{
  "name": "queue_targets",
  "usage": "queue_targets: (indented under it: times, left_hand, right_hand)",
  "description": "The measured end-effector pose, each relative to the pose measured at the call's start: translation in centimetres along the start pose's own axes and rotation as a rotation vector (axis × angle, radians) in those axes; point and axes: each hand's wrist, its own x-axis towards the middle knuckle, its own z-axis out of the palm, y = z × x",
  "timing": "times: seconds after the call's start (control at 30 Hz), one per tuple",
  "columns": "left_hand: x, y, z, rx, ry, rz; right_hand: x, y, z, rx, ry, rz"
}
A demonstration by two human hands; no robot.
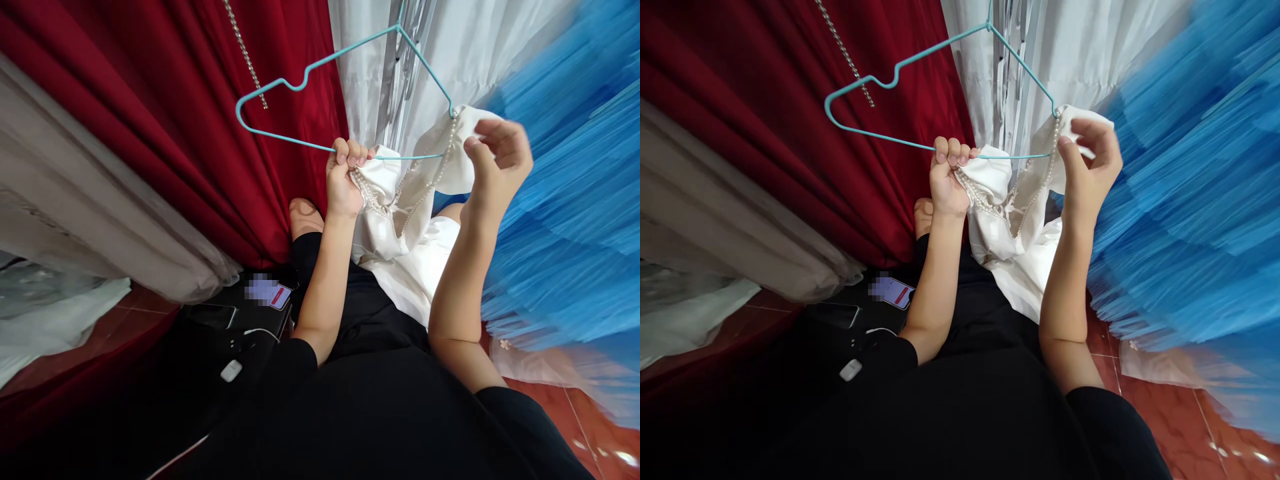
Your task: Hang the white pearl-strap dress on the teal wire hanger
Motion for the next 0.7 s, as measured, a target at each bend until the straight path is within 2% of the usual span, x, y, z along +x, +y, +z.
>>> queue_targets:
  times: [0.07, 0.13, 0.23, 0.3, 0.4, 0.47, 0.57, 0.7]
  left_hand:
    - [0.1, -0.1, -0.2, 0.000, 0.006, -0.023]
    - [0.3, -0.2, -0.5, 0.003, 0.004, -0.034]
    - [0.5, -0.4, -0.8, -0.002, -0.015, -0.037]
    - [0.6, -0.5, -0.8, -0.013, -0.028, -0.045]
    - [0.6, -0.8, -0.6, -0.025, -0.036, -0.053]
    - [0.7, -1.1, -0.6, -0.029, -0.029, -0.047]
    - [1.0, -1.4, -1.1, -0.034, -0.012, -0.051]
    - [1.6, -1.1, -1.7, -0.038, 0.004, -0.066]
  right_hand:
    - [1.8, 1.2, -0.1, -0.171, 0.031, -0.175]
    - [3.7, 3.2, 0.0, -0.287, 0.026, -0.257]
    - [6.6, 5.9, 0.1, -0.420, -0.072, -0.164]
    - [8.1, 6.3, -0.1, -0.559, -0.106, -0.123]
    - [9.6, 5.0, -0.8, -0.731, -0.113, -0.155]
    - [10.0, 3.6, -1.5, -0.744, -0.198, -0.140]
    - [9.6, 1.3, -2.3, -0.708, -0.303, -0.151]
    - [8.4, -0.8, -2.4, -0.870, -0.360, -0.271]
